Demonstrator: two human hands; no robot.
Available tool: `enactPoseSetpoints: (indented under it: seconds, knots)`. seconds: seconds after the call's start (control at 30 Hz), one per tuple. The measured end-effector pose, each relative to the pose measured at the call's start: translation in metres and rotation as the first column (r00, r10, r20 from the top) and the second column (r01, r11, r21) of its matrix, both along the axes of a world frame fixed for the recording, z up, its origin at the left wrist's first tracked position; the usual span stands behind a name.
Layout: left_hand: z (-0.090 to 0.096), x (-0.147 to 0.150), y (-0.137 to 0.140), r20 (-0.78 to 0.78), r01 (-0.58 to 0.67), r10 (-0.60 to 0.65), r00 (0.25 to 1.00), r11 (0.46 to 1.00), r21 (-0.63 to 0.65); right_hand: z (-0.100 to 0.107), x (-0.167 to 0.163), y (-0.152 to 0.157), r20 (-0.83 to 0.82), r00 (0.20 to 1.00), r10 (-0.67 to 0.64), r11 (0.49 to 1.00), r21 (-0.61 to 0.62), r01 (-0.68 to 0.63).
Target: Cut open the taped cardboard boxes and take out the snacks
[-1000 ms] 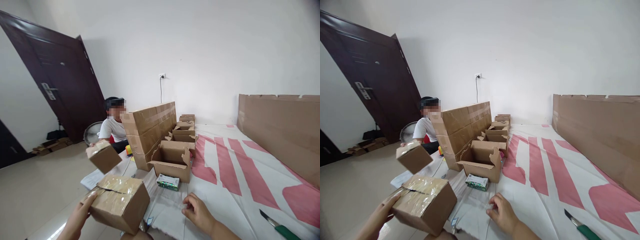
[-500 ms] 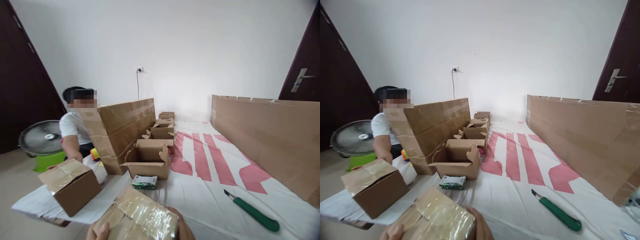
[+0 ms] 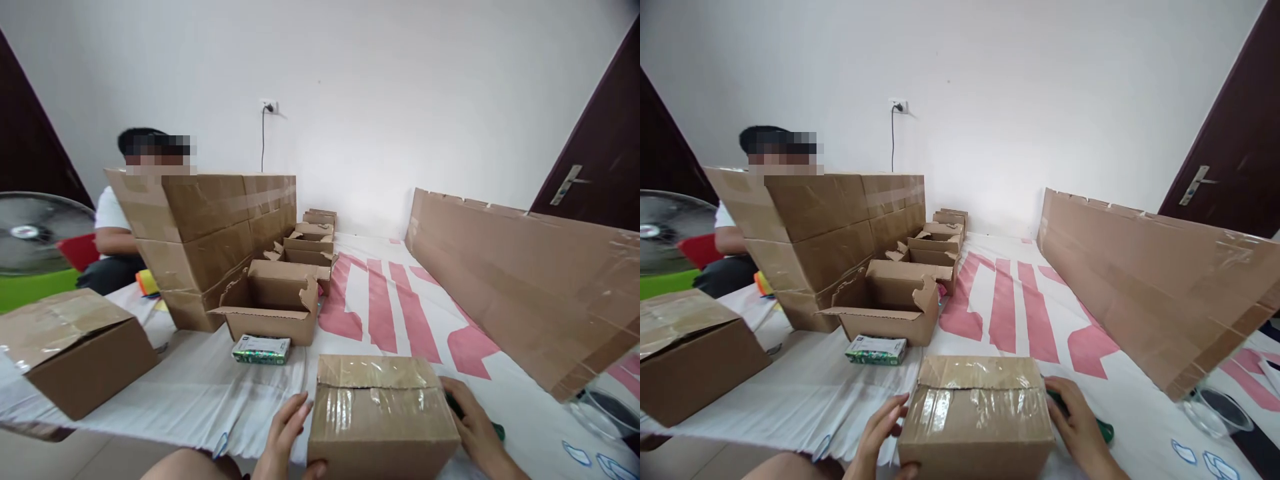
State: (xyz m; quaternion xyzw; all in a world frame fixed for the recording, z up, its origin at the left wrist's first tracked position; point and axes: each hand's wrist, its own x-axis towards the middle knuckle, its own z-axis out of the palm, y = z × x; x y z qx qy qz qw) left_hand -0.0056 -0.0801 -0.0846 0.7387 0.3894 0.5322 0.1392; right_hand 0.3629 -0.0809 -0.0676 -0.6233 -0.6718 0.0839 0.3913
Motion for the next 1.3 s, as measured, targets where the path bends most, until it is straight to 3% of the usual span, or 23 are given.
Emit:
enactPoseSetpoints:
  seconds: [0.07, 0.2, 0.33, 0.4, 0.47, 0.53, 0.6, 0.7, 0.83, 0.93, 1.03, 1.3]
  knots:
    - [0.002, 0.000, 0.001, 0.005, 0.027, -0.028, 1.000, 0.996, 0.080, -0.003, 0.020, -0.006, 0.069, 0.997, -0.039, 0.997, -0.063, 0.043]
    - [0.005, 0.001, 0.000, 0.012, 0.077, -0.078, 0.997, 0.995, 0.068, -0.012, 0.043, -0.013, 0.201, 0.980, 0.003, 0.976, -0.212, 0.041]
    - [0.005, 0.002, -0.002, 0.047, 0.119, -0.122, 0.991, 0.991, 0.056, -0.007, 0.047, -0.007, 0.233, 0.972, -0.029, 0.985, -0.161, 0.068]
    - [0.004, 0.003, -0.002, 0.069, 0.131, -0.134, 0.989, 0.990, 0.056, 0.014, 0.044, -0.002, 0.230, 0.968, -0.101, 0.991, -0.062, 0.118]
    - [0.003, 0.003, -0.002, 0.078, 0.130, -0.134, 0.988, 0.990, 0.060, 0.047, 0.033, 0.001, 0.223, 0.963, -0.149, 0.988, 0.062, 0.139]
    - [0.003, 0.002, -0.002, 0.072, 0.123, -0.128, 0.989, 0.990, 0.068, 0.085, 0.012, 0.000, 0.239, 0.967, -0.090, 0.990, 0.129, 0.060]
    - [0.003, 0.002, -0.002, 0.064, 0.117, -0.121, 0.991, 0.991, 0.072, 0.120, -0.017, -0.002, 0.281, 0.953, 0.115, 0.988, 0.070, -0.140]
    - [0.004, 0.001, -0.002, 0.059, 0.122, -0.126, 0.990, 0.991, 0.063, 0.154, -0.065, -0.002, 0.398, 0.818, 0.415, 0.905, -0.084, -0.418]
    - [0.005, 0.001, -0.002, 0.062, 0.141, -0.144, 0.988, 0.989, 0.056, 0.165, -0.113, 0.008, 0.568, 0.638, 0.519, 0.835, -0.177, -0.522]
    - [0.005, 0.001, -0.003, 0.054, 0.139, -0.142, 0.988, 0.989, 0.060, 0.165, -0.129, 0.015, 0.659, 0.549, 0.513, 0.828, -0.211, -0.520]
    - [0.007, 0.001, -0.003, 0.050, 0.134, -0.136, 0.989, 0.990, 0.049, 0.170, -0.130, 0.013, 0.716, 0.507, 0.480, 0.852, -0.244, -0.463]
    - [0.011, 0.004, -0.006, 0.085, 0.098, -0.100, 0.991, 0.995, 0.027, 0.191, -0.078, -0.020, 0.784, 0.456, 0.421, 0.906, -0.347, -0.242]
